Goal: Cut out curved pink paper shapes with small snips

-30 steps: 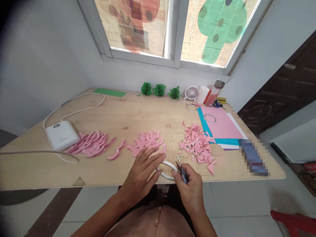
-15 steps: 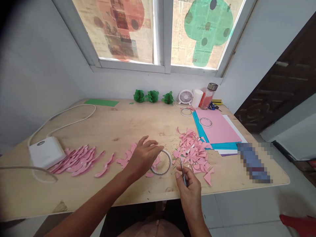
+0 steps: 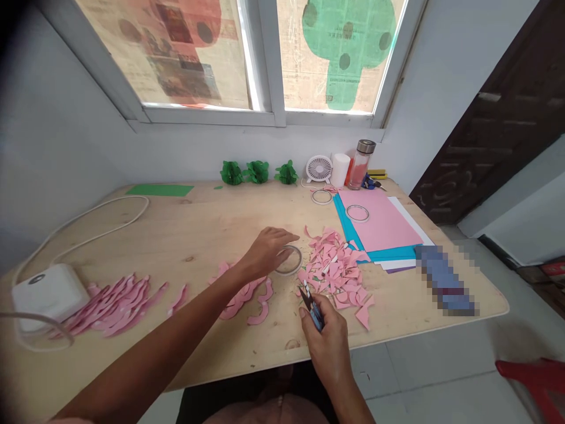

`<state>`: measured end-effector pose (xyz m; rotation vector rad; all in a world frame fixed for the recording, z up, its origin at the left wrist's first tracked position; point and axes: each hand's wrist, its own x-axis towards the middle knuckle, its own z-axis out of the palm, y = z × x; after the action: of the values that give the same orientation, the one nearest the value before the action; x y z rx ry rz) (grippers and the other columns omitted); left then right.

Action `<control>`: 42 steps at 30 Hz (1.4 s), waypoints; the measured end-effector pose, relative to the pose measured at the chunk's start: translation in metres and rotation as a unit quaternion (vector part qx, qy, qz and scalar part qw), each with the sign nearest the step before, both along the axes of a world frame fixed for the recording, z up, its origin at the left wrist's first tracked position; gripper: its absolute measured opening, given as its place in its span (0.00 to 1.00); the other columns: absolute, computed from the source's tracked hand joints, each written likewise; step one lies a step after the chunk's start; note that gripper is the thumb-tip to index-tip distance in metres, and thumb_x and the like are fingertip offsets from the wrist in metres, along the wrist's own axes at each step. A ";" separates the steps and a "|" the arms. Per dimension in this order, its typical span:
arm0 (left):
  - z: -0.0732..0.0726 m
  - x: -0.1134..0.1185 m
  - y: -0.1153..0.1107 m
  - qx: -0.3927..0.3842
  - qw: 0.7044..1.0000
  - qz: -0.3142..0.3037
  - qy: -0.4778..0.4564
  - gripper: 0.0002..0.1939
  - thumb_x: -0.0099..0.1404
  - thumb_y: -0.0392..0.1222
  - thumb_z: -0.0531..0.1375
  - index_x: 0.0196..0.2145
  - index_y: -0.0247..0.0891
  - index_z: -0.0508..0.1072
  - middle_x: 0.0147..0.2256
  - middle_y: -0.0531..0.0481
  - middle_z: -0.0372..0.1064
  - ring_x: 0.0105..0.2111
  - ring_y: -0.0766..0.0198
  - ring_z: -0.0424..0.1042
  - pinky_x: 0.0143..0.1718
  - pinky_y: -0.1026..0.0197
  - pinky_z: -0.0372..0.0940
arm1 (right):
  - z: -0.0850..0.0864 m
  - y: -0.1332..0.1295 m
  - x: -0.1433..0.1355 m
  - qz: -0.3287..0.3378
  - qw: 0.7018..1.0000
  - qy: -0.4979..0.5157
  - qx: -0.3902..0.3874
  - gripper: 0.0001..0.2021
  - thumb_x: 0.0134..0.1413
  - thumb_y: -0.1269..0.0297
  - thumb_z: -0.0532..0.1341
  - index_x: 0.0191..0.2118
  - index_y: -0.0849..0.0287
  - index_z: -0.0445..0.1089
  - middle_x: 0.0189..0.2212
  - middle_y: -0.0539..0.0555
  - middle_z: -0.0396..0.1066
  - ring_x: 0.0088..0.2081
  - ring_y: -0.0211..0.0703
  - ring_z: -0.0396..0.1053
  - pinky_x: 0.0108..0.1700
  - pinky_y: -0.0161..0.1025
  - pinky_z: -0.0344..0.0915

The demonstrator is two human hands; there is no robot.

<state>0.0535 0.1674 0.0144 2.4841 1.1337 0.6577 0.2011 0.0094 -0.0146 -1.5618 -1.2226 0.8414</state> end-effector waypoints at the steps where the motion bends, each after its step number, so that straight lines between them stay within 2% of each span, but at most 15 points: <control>1: 0.002 -0.002 -0.008 -0.018 1.000 0.001 -0.019 0.14 0.61 0.34 0.54 0.43 0.37 0.74 0.44 0.41 0.74 0.45 0.54 0.70 0.49 0.50 0.60 | 0.003 0.000 -0.001 0.008 1.000 0.010 -0.004 0.15 0.52 0.56 0.59 0.40 0.62 0.72 0.35 0.57 0.75 0.39 0.48 0.71 0.38 0.37 0.67; 3: 0.005 -0.007 -0.027 -0.070 0.995 -0.007 -0.066 0.13 0.65 0.39 0.52 0.40 0.38 0.75 0.40 0.45 0.75 0.41 0.59 0.72 0.42 0.57 0.65 | 0.008 0.000 -0.003 0.026 0.999 0.025 -0.015 0.16 0.54 0.56 0.58 0.41 0.62 0.72 0.37 0.57 0.74 0.40 0.48 0.71 0.40 0.38 0.67; 5: 0.008 -0.014 -0.046 -0.244 0.944 -0.016 -0.221 0.12 0.64 0.42 0.54 0.33 0.35 0.75 0.34 0.45 0.76 0.36 0.60 0.73 0.38 0.59 0.66 | 0.011 0.000 -0.005 0.042 0.998 0.027 -0.023 0.15 0.54 0.56 0.57 0.41 0.62 0.71 0.38 0.57 0.74 0.41 0.48 0.71 0.40 0.37 0.67; 7: 0.010 -0.020 -0.063 -0.360 0.880 -0.012 -0.309 0.12 0.63 0.44 0.55 0.31 0.35 0.75 0.30 0.47 0.75 0.33 0.61 0.72 0.38 0.60 0.65 | 0.011 0.001 -0.008 0.052 0.998 0.011 -0.024 0.14 0.55 0.57 0.57 0.41 0.61 0.71 0.39 0.57 0.74 0.42 0.48 0.71 0.39 0.36 0.66; 10: 0.010 -0.029 -0.077 -0.433 0.819 0.007 -0.376 0.10 0.61 0.43 0.59 0.29 0.34 0.75 0.29 0.47 0.74 0.33 0.63 0.71 0.39 0.60 0.64 | 0.009 0.002 -0.013 0.066 0.997 -0.040 -0.010 0.12 0.55 0.60 0.57 0.42 0.59 0.71 0.37 0.55 0.74 0.40 0.46 0.71 0.38 0.35 0.65; 14: 0.007 -0.039 -0.083 -0.477 0.779 0.005 -0.408 0.08 0.61 0.42 0.60 0.33 0.34 0.75 0.30 0.47 0.73 0.34 0.62 0.71 0.40 0.60 0.64 | 0.007 0.001 -0.019 0.108 0.987 -0.115 0.021 0.10 0.54 0.65 0.56 0.41 0.58 0.70 0.35 0.53 0.74 0.35 0.43 0.71 0.37 0.35 0.64; 20: 0.002 -0.049 -0.085 -0.510 0.762 -0.003 -0.399 0.08 0.62 0.41 0.59 0.30 0.33 0.75 0.30 0.47 0.74 0.33 0.63 0.71 0.40 0.60 0.63 | 0.009 -0.001 -0.023 0.139 0.972 -0.178 0.063 0.11 0.53 0.70 0.54 0.41 0.58 0.70 0.34 0.53 0.74 0.34 0.42 0.70 0.35 0.34 0.62; 23: 0.003 -0.050 -0.087 -0.508 0.752 0.003 -0.420 0.06 0.59 0.38 0.61 0.35 0.34 0.75 0.30 0.49 0.74 0.33 0.64 0.72 0.39 0.61 0.63 | 0.010 -0.001 -0.025 0.143 0.977 -0.152 0.035 0.11 0.54 0.69 0.55 0.41 0.58 0.71 0.32 0.53 0.73 0.32 0.41 0.69 0.34 0.34 0.61; 27: 0.007 -0.050 -0.090 -0.501 0.751 0.018 -0.429 0.09 0.56 0.37 0.64 0.36 0.34 0.74 0.31 0.48 0.74 0.34 0.63 0.72 0.38 0.62 0.63 | 0.010 0.002 -0.027 0.138 0.988 -0.049 -0.048 0.12 0.54 0.60 0.57 0.39 0.61 0.72 0.26 0.51 0.70 0.28 0.39 0.65 0.29 0.33 0.60; 31: 0.008 -0.046 -0.091 -0.483 0.760 0.028 -0.434 0.08 0.55 0.37 0.65 0.34 0.34 0.75 0.29 0.49 0.73 0.32 0.65 0.71 0.35 0.63 0.63 | 0.011 0.002 -0.028 0.141 0.982 0.065 -0.106 0.13 0.53 0.56 0.58 0.37 0.61 0.71 0.26 0.50 0.66 0.27 0.37 0.60 0.28 0.32 0.57; 36: 0.006 -0.043 -0.091 -0.481 0.759 0.014 -0.439 0.07 0.54 0.38 0.65 0.32 0.34 0.76 0.28 0.50 0.73 0.31 0.65 0.70 0.35 0.63 0.62 | 0.010 0.000 -0.029 0.157 0.961 0.179 -0.137 0.12 0.51 0.55 0.61 0.34 0.61 0.70 0.25 0.48 0.61 0.22 0.31 0.50 0.22 0.30 0.47; 39: 0.006 -0.043 -0.092 -0.484 0.751 0.010 -0.449 0.06 0.54 0.38 0.65 0.30 0.34 0.75 0.27 0.50 0.72 0.30 0.66 0.69 0.34 0.64 0.61 | 0.009 0.000 -0.029 0.170 0.941 0.249 -0.156 0.13 0.51 0.55 0.62 0.35 0.61 0.70 0.21 0.45 0.54 0.20 0.29 0.42 0.21 0.31 0.40; 42: 0.006 -0.042 -0.093 -0.482 0.750 0.009 -0.453 0.06 0.54 0.39 0.65 0.29 0.33 0.75 0.27 0.51 0.72 0.29 0.67 0.68 0.33 0.64 0.61 | 0.009 0.000 -0.030 0.177 0.925 0.293 -0.165 0.13 0.52 0.55 0.62 0.35 0.62 0.69 0.18 0.42 0.48 0.19 0.29 0.40 0.20 0.31 0.38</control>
<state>0.0112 0.0747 0.0201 1.0295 0.7572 0.8347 0.1712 0.0095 -0.0055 -1.2038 -0.9526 1.6831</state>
